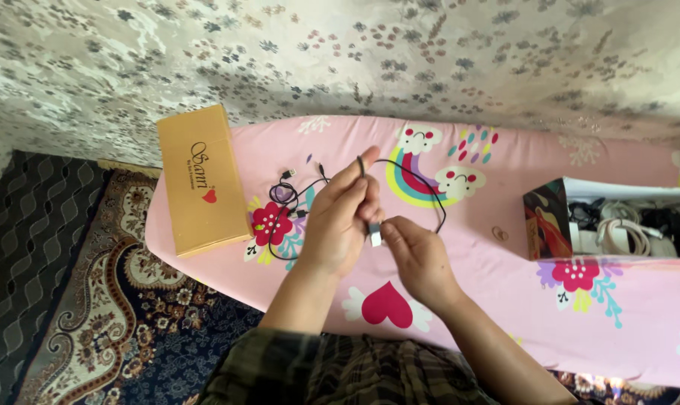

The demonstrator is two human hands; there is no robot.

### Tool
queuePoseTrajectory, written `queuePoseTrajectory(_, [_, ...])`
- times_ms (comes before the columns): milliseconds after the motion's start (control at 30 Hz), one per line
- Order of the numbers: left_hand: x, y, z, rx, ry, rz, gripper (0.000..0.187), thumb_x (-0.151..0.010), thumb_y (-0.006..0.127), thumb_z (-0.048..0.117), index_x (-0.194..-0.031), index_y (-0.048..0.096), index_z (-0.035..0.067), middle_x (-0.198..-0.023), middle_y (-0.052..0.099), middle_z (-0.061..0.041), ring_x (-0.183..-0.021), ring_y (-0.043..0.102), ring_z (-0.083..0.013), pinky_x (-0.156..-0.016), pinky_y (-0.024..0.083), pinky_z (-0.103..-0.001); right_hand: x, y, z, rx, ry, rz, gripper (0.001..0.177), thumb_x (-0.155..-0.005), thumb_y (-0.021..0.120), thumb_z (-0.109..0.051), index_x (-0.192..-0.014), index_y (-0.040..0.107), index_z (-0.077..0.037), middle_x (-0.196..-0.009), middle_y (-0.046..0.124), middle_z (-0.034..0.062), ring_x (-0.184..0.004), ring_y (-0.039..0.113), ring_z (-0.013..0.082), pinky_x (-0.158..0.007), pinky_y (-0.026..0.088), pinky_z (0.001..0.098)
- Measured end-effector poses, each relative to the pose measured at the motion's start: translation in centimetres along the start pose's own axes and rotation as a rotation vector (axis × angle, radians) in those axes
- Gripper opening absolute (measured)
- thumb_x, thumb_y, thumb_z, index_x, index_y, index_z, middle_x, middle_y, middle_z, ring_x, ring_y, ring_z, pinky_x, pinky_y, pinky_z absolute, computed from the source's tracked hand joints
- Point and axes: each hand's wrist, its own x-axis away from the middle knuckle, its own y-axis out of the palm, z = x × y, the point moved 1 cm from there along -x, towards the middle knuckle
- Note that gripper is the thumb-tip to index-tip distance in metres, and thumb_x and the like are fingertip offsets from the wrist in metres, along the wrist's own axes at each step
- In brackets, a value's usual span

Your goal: The person untangles and coils several electronic cables by hand on a padded surface before placing them into a storage box and a drawer.

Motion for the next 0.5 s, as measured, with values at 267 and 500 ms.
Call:
queuePoseTrajectory(267, [-1.2, 2.3, -0.9, -0.075, -0.120, 0.275, 0.073, -0.096, 0.041, 0.007, -0.162, 0.017, 0.026, -0.079, 0.061, -0.002, -0.071, 0.065, -0.0120, -0.075, 0.057, -0.036, -0.2, -1.5, -1.9, 0.169, 0.084, -0.060, 0.026, -0.099, 0.056, -0.022, -0.098, 0.073, -0.003, -0.068, 0.068, 0.0076, -0.064, 0.061, 0.0130, -0.063, 0.051, 0.0309])
queuePoseTrajectory(500, [-1.0, 0.7, -1.4, -0.778, 0.311, 0.158, 0.061, -0.106, 0.041, 0.001, -0.165, 0.028, 0.011, -0.086, 0.064, -0.006, -0.076, 0.061, -0.0135, -0.076, 0.055, -0.028, 0.6, -2.3, -1.9, 0.149, 0.077, -0.068, 0.024, -0.098, 0.060, -0.020, -0.094, 0.073, 0.000, -0.069, 0.066, 0.0060, -0.064, 0.057, 0.0125, -0.061, 0.049, 0.0305])
